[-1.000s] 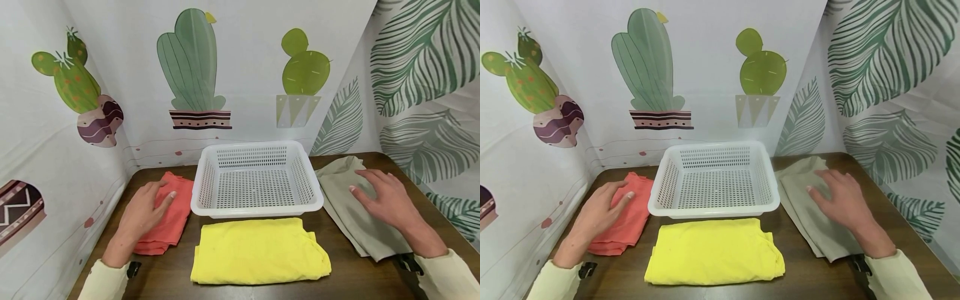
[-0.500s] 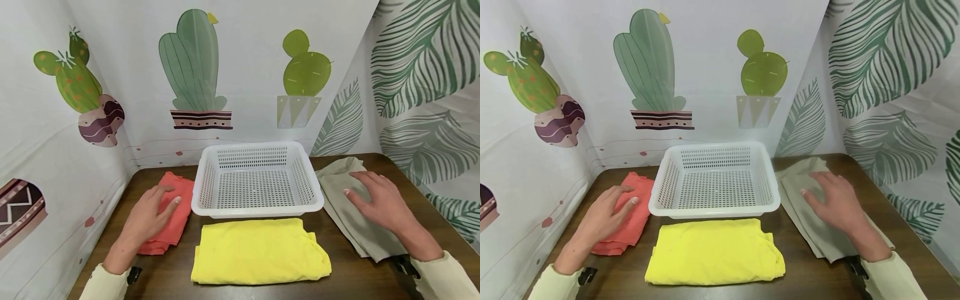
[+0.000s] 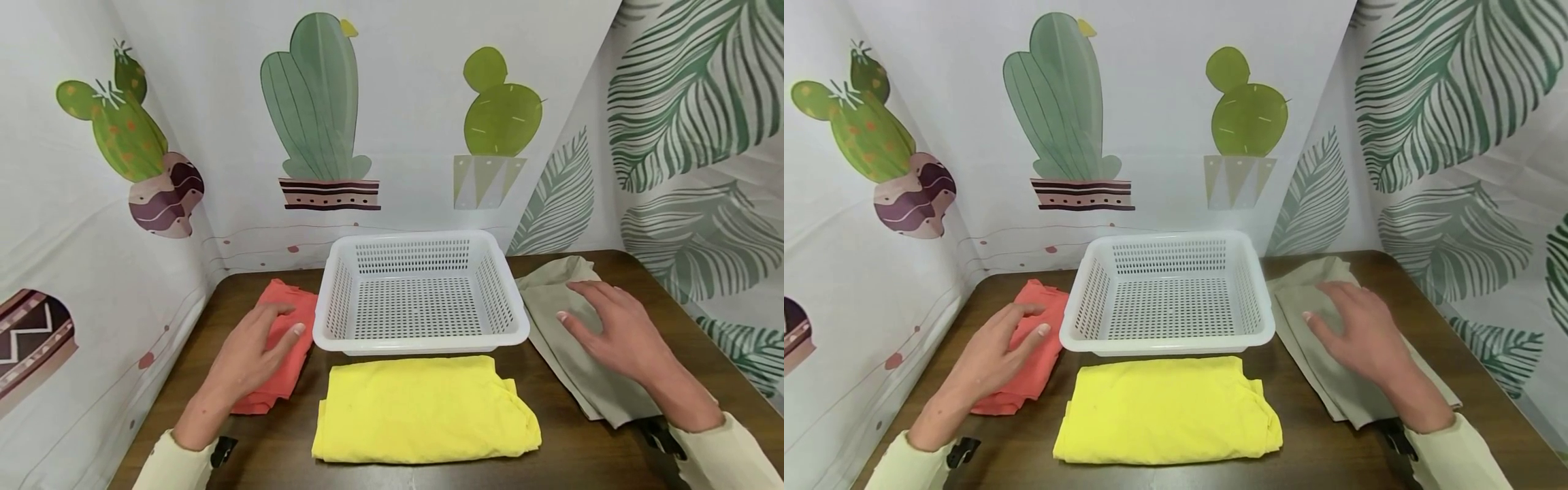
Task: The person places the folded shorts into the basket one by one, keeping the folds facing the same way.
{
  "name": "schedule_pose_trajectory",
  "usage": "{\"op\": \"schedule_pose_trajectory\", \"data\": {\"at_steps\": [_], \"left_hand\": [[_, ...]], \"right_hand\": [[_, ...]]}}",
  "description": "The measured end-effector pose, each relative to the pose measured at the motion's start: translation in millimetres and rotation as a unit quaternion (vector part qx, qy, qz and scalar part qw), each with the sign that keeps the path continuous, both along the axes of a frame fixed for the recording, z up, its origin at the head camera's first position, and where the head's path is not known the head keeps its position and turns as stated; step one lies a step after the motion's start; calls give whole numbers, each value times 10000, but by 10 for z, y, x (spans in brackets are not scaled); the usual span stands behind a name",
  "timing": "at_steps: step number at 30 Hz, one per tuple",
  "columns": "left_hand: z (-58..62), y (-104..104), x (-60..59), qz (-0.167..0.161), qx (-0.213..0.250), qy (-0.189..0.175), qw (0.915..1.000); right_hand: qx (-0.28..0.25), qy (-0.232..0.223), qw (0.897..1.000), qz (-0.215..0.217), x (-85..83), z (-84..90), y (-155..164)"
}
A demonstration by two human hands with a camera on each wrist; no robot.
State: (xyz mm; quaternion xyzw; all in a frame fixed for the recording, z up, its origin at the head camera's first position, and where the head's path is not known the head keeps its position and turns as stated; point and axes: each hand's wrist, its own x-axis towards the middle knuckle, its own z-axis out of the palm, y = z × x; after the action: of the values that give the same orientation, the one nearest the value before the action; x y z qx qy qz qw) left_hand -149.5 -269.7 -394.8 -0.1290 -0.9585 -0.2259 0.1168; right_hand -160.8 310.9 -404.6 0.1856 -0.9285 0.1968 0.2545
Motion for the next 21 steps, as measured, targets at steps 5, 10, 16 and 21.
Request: {"op": "schedule_pose_trajectory", "data": {"at_steps": [5, 10, 16, 21], "left_hand": [[-12, 1, 8, -19, 253, -271, 9993], [-10, 13, 13, -87, 325, -381, 9987], [4, 37, 7, -195, 376, -413, 9982], [-3, 42, 4, -202, 429, -516, 9975]], "right_hand": [[-14, -101, 9999, 36, 22, 15, -33], [-25, -73, 9999, 90, 37, 40, -71], [-31, -178, 9998, 76, 70, 57, -103], [-73, -370, 9993, 44, 87, 60, -124]]}}
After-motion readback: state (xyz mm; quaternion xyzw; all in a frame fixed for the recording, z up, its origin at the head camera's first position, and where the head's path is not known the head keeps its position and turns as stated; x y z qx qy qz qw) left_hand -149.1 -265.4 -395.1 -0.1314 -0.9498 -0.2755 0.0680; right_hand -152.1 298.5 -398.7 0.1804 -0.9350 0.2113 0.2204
